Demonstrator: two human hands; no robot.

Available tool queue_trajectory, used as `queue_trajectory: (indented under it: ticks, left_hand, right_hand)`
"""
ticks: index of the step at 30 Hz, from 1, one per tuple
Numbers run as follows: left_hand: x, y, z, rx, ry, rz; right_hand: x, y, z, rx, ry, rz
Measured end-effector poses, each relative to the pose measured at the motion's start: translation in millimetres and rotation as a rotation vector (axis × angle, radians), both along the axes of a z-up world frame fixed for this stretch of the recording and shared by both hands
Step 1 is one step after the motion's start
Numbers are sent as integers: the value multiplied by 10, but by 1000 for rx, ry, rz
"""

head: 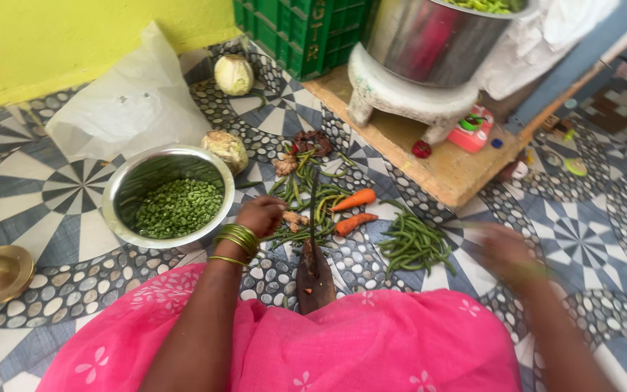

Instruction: The person sits on the floor and uses a traditional blade tool to chop green beans into small pieces. The chopped pieces are collected in a metal bowl placed nearby.

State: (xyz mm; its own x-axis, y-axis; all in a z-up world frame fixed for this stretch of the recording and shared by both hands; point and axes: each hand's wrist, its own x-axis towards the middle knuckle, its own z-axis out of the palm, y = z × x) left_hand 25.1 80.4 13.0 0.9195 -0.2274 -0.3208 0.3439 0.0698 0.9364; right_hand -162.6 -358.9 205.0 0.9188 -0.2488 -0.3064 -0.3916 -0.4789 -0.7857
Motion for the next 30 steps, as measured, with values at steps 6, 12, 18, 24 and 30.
queue_trajectory:
  ticks: [6, 12, 18, 24, 30]
  left_hand:
    - [-233, -454, 126, 111, -140, -12]
    - [-134, -667, -17, 70, -298, -3]
    - [-104, -726, -41, -55, -210, 63]
    - [-109, -756, -340, -56, -300, 60]
    - [-307, -575, -818, 489, -182, 54]
  right_hand:
    - [1513, 1474, -1259, 212, 79, 118]
    - [1500, 1697, -1683, 560, 10, 122]
    - [1591, 1699, -1866, 584, -39, 85]
    - [1497, 1795, -1960, 431, -135, 28]
    - [1311, 1800, -2114, 171, 127, 27]
